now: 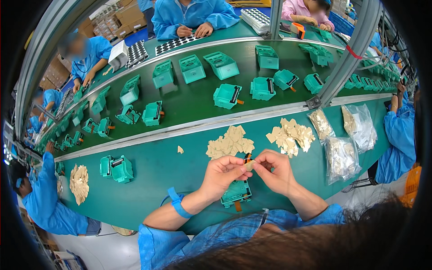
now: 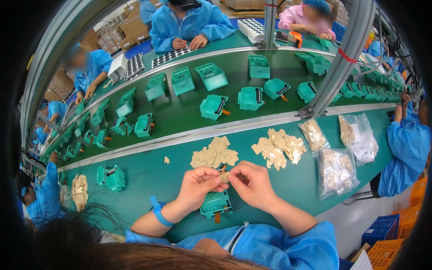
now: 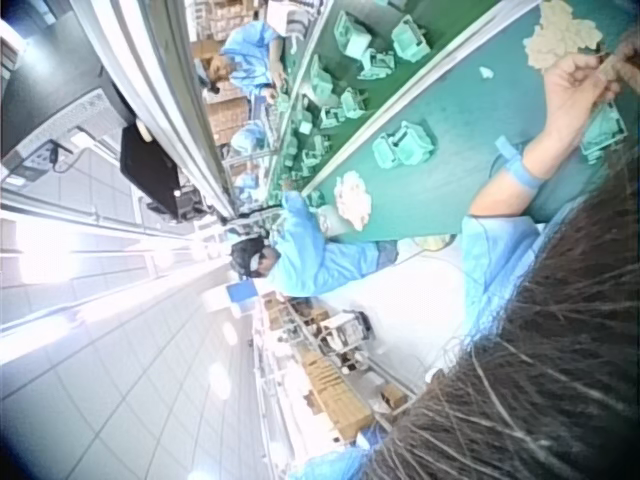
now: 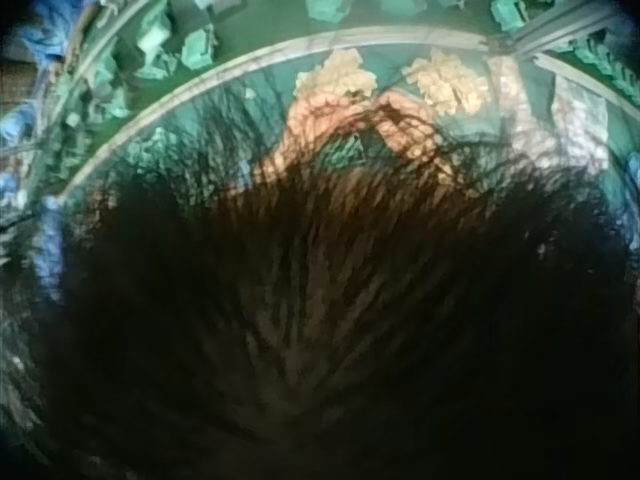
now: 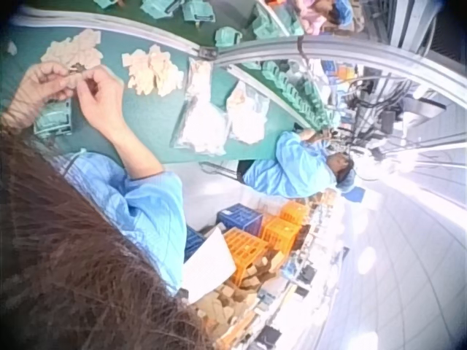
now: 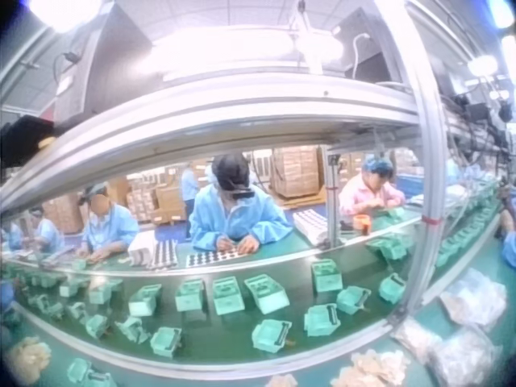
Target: Peeling and sticking adhesive pads onto green plastic electronic housings on an assembly line.
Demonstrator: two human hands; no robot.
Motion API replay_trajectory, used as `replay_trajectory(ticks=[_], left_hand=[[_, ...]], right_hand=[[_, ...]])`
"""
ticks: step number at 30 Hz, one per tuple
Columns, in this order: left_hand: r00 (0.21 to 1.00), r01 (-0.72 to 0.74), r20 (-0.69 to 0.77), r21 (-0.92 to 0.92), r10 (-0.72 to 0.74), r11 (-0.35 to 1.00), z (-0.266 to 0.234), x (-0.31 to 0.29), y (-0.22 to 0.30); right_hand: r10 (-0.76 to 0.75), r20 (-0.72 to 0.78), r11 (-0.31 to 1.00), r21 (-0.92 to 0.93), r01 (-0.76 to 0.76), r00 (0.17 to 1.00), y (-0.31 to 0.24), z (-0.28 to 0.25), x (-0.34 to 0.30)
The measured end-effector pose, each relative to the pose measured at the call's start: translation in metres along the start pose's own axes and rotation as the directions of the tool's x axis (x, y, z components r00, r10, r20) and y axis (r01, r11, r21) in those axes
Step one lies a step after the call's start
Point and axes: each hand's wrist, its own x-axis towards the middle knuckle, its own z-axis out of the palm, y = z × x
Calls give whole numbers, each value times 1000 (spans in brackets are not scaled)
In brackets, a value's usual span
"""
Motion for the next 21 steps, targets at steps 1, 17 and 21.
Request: replay_trajectory(ticks=[1, 17, 21], left_hand=[[1000, 23, 11, -5, -23, 1000, -2, 1, 2], [993, 8, 119, -171, 13, 985, -2, 3, -2], [991, 10, 134, -136, 8, 991, -1, 0, -2]], right_hand=[[-52, -62, 989, -144, 42, 997, -2, 1, 1], [-523, -86, 799, -395, 453, 848, -6, 14, 0], [-537, -115, 799, -387, 460, 836, -2, 16, 0]])
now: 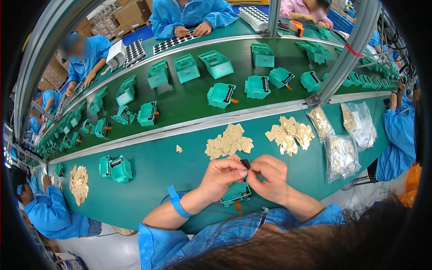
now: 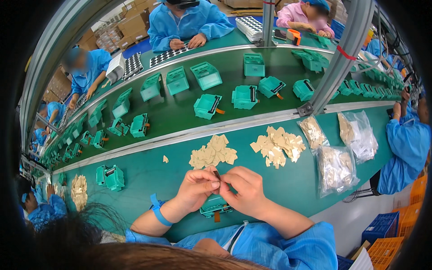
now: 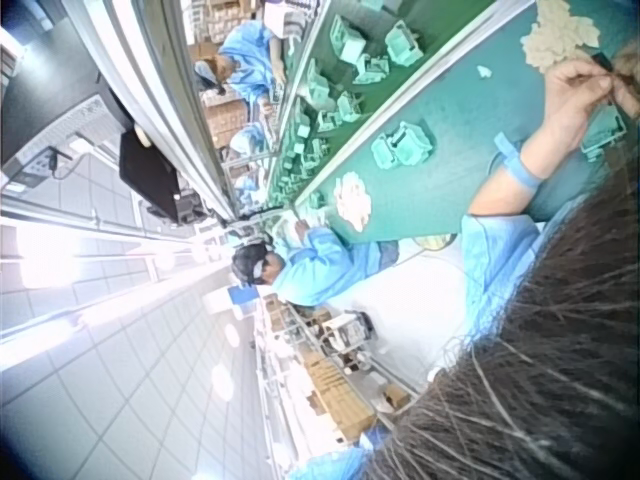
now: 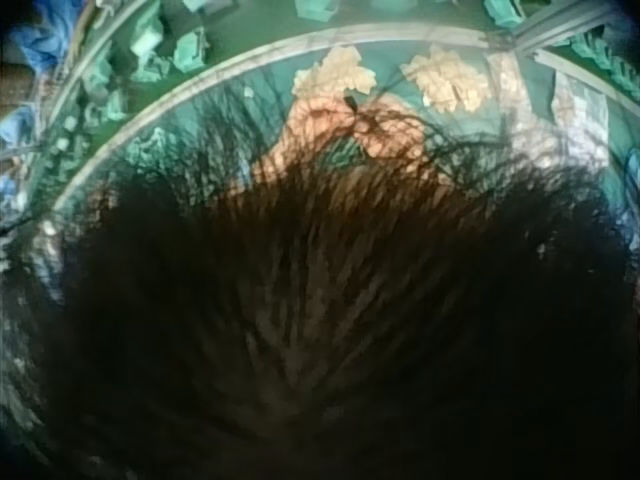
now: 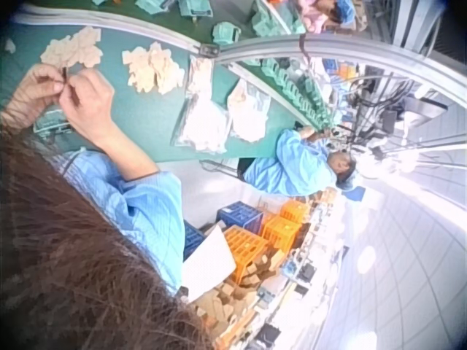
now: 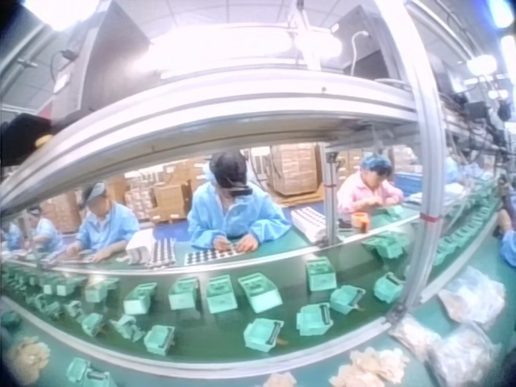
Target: Peeling and sticking adhesive pads onto green plastic electronic housings on an assembly line.
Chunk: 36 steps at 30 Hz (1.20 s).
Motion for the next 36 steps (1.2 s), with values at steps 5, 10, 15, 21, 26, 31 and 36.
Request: replay_trajectory(ticks=[5, 10, 15, 21, 26, 31, 36], left_hand=[[1000, 16, -22, -122, -19, 992, 3, 0, 2], [999, -33, -24, -62, 31, 998, 4, -1, 0], [989, -146, -27, 86, 148, 986, 0, 0, -5], [953, -288, 6, 326, 302, 901, 5, 2, -2], [906, -368, 69, 616, 418, 696, 1, 2, -2], [858, -434, 135, 708, 496, 558, 3, 3, -1], [830, -458, 180, 759, 528, 463, 5, 4, 3]], right_hand=[[-69, -2, 997, 18, 69, 998, 3, 2, 0], [-95, -49, 996, -7, 94, 994, 2, 8, -1], [-29, -47, 1000, 1, 29, 998, 1, 7, -3], [-68, -17, 997, -44, 67, 998, 5, 4, -3], [-119, -27, 974, -196, 111, 993, 4, 5, -3], [-124, -20, 969, -216, 117, 992, 3, 4, -3], [-124, -11, 974, -193, 120, 992, 3, 4, -3]])
